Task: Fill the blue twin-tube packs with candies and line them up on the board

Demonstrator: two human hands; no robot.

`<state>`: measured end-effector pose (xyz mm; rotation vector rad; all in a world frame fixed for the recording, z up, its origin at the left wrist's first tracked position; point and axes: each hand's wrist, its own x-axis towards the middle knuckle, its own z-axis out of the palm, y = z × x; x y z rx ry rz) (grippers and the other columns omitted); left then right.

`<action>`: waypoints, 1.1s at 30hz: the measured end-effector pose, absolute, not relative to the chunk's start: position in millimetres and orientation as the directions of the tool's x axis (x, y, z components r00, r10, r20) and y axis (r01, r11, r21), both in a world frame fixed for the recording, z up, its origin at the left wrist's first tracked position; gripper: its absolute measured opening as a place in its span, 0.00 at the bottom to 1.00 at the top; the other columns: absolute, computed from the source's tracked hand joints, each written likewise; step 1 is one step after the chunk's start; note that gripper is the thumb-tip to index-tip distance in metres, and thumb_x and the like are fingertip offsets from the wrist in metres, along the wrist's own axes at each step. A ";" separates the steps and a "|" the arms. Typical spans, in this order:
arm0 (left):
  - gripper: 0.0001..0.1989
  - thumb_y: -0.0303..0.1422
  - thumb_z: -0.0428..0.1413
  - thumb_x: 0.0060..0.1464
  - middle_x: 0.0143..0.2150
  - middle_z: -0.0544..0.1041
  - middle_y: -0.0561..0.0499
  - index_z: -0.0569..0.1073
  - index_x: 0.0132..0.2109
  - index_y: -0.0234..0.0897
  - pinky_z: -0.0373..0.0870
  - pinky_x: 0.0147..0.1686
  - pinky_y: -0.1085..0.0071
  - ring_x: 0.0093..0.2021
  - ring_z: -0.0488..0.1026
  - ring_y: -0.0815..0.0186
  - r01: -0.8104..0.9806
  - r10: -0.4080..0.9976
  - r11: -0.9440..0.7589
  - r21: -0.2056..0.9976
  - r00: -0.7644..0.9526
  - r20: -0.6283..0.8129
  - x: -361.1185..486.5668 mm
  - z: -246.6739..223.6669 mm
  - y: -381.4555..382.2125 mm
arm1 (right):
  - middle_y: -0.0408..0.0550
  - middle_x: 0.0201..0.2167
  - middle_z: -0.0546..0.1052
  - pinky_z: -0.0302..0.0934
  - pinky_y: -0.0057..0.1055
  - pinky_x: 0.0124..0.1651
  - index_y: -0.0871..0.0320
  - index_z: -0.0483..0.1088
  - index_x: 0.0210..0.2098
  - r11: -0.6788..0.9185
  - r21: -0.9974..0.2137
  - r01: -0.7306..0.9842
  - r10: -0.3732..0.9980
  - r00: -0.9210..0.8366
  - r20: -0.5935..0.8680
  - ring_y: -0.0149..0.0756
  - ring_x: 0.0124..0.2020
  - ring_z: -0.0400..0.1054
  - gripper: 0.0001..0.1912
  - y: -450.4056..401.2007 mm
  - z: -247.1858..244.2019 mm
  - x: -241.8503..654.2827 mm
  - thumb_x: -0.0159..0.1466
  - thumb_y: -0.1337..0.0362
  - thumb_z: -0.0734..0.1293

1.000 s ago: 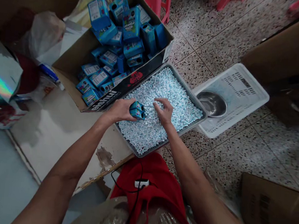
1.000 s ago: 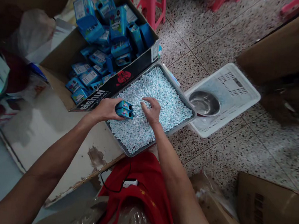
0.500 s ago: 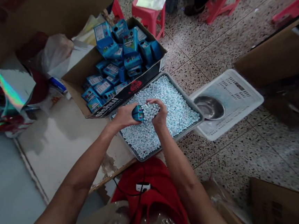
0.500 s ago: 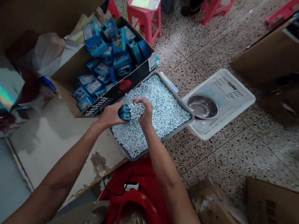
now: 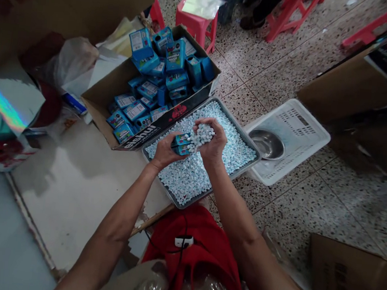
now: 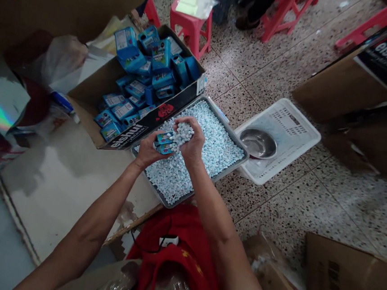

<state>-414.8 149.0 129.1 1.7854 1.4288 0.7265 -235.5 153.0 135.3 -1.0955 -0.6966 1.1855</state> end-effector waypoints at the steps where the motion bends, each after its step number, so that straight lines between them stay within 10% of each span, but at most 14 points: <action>1: 0.36 0.37 0.77 0.31 0.49 0.85 0.47 0.78 0.51 0.42 0.77 0.55 0.59 0.50 0.83 0.51 0.566 0.973 -0.123 0.815 0.229 -0.013 -414.8 128.9 150.9 | 0.50 0.41 0.78 0.72 0.46 0.51 0.51 0.69 0.38 0.022 -0.927 -0.374 0.957 0.275 -0.088 0.42 0.43 0.76 0.21 154.1 136.8 -236.8 0.71 0.44 0.56; 17: 0.37 0.40 0.79 0.33 0.52 0.82 0.44 0.78 0.53 0.41 0.77 0.57 0.52 0.54 0.79 0.48 0.574 0.940 -0.251 0.779 0.335 0.056 -437.5 107.9 155.2 | 0.44 0.33 0.80 0.67 0.45 0.63 0.51 0.77 0.31 0.092 -0.971 -0.219 0.987 0.152 0.059 0.41 0.41 0.76 0.24 126.9 152.5 -262.6 0.72 0.42 0.62; 24: 0.40 0.45 0.77 0.40 0.53 0.81 0.45 0.73 0.58 0.41 0.80 0.53 0.53 0.50 0.81 0.53 0.500 0.969 -0.155 0.852 0.244 0.033 -468.3 90.3 126.0 | 0.46 0.45 0.84 0.66 0.51 0.65 0.47 0.81 0.41 0.151 -0.984 0.090 0.981 0.108 0.161 0.46 0.54 0.76 0.22 141.1 132.5 -230.2 0.75 0.46 0.59; 29: 0.39 0.49 0.77 0.41 0.51 0.82 0.44 0.75 0.58 0.42 0.81 0.52 0.50 0.50 0.82 0.50 0.534 0.973 -0.163 0.829 0.226 0.046 -500.1 93.5 105.7 | 0.56 0.56 0.81 0.61 0.49 0.67 0.54 0.81 0.51 0.432 -0.708 0.558 0.798 -0.603 0.013 0.51 0.60 0.70 0.20 222.0 68.8 -233.8 0.76 0.55 0.59; 33: 0.41 0.50 0.77 0.40 0.55 0.81 0.42 0.75 0.58 0.38 0.79 0.57 0.50 0.53 0.80 0.48 0.580 0.978 -0.133 0.803 0.208 0.012 -515.5 94.1 97.2 | 0.59 0.69 0.72 0.56 0.53 0.67 0.58 0.74 0.64 0.595 -0.476 0.648 0.680 -0.721 -0.131 0.59 0.68 0.60 0.25 238.2 44.5 -249.2 0.75 0.55 0.60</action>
